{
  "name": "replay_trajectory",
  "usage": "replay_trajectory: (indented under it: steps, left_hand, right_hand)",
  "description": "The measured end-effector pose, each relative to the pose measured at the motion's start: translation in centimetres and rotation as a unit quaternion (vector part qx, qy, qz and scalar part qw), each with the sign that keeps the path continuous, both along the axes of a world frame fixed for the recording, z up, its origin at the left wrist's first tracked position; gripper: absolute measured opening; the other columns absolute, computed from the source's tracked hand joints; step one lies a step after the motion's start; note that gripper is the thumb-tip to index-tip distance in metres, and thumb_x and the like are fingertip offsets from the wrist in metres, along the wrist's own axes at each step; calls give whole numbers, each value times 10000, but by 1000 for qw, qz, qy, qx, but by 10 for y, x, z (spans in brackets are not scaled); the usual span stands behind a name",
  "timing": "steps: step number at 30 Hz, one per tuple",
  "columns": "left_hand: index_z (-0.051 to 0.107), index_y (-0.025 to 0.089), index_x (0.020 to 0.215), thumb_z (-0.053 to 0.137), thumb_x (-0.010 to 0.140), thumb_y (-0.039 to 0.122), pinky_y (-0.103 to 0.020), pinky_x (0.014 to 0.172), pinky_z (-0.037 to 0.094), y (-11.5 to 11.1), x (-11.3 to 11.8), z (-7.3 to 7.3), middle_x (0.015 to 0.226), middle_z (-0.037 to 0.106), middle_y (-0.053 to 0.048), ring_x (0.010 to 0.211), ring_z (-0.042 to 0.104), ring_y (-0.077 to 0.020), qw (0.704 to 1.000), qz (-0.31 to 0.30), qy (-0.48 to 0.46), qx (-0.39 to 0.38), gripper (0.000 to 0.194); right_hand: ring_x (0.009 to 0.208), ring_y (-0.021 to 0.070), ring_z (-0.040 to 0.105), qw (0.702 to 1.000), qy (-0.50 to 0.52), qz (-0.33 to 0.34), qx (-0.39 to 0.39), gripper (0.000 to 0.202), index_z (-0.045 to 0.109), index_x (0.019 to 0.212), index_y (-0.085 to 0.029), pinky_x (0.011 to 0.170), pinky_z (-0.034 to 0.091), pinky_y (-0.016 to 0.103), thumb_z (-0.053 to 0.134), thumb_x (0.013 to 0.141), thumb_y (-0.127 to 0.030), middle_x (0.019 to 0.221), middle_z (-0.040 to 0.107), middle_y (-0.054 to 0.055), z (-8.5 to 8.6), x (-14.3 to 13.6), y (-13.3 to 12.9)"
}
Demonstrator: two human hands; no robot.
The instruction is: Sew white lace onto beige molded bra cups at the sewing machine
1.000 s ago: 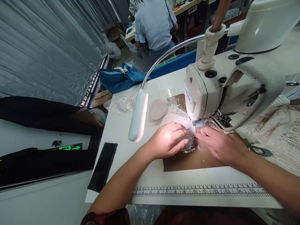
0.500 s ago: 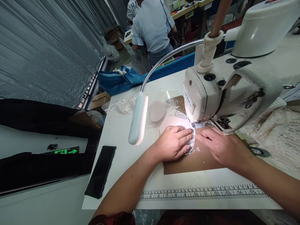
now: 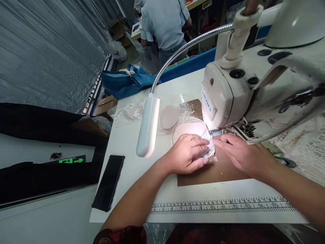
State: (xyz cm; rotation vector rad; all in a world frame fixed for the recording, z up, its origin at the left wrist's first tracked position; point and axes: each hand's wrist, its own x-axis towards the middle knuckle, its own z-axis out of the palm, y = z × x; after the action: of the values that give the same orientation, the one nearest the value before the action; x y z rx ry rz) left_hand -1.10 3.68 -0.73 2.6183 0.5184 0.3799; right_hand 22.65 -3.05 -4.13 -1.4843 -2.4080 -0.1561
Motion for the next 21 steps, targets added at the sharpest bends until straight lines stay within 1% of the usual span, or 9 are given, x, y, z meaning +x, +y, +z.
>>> replay_trajectory:
  steps: [4,6,9,11,13,15,17,19,21]
  left_hand:
    - [687,161,1116,512,936,367,-421,1028,437,1,-3,0,1171,707,-98,1138,609,-242,997,-26,-44,-57,324]
    - [678,162,1116,506,940,332,-401,1015,462,1,-3,1,1163,708,-101,1120,628,-222,994,-30,-69,-82,299]
    - [643,164,1171,470,959,294,-370,992,504,0,-3,5,1209,681,-113,1122,637,-197,985,-22,-104,-138,303]
    - [625,167,1202,441,975,278,-360,990,519,-2,-4,10,1207,682,-112,1121,641,-191,974,-24,-105,-199,312]
    - [615,171,1221,415,988,269,-350,982,531,-5,-5,15,1190,691,-108,1109,651,-188,958,-35,-95,-268,322]
    - [605,167,1232,398,995,265,-336,956,547,-7,-5,19,1171,697,-105,1077,665,-181,945,-40,-99,-309,329]
    - [605,162,1218,404,992,257,-335,931,555,-7,-6,20,1148,701,-103,1046,669,-177,951,-11,-125,-284,317]
    - [615,153,1194,470,969,271,-356,937,541,-6,-6,18,1132,696,-106,1054,651,-192,969,38,-131,-204,293]
    - [634,135,1170,572,922,317,-379,928,524,-5,-4,13,1122,683,-119,1058,624,-224,987,70,-84,-117,313]
  right_hand:
    - [850,202,526,993,36,95,-52,442,613,1184,-234,671,327,310,430,828,-48,913,632,43,6,5,-1]
    - [853,202,511,989,46,125,-70,401,629,1130,-215,651,319,304,425,830,-45,894,611,48,9,6,-2]
    - [801,190,483,985,52,145,-80,375,630,1129,-196,626,298,305,427,847,-57,902,601,53,10,7,-3]
    - [762,180,468,983,55,153,-84,398,624,1155,-201,619,287,307,426,844,-50,861,587,42,9,8,-3]
    - [726,175,454,983,62,155,-82,361,642,1099,-203,618,281,309,422,852,-56,808,568,32,8,8,-4]
    - [717,175,449,982,71,158,-73,309,654,1033,-200,623,282,311,422,871,-78,784,559,31,7,8,-5]
    - [734,178,458,981,77,163,-66,335,648,1061,-195,637,289,312,417,860,-62,811,573,38,7,8,-5]
    - [743,177,460,981,78,166,-68,414,630,1123,-195,659,301,312,404,824,-20,834,581,39,7,8,-5]
    - [737,174,455,980,81,166,-76,433,627,1123,-197,680,313,316,404,804,-6,834,584,37,7,8,-5]
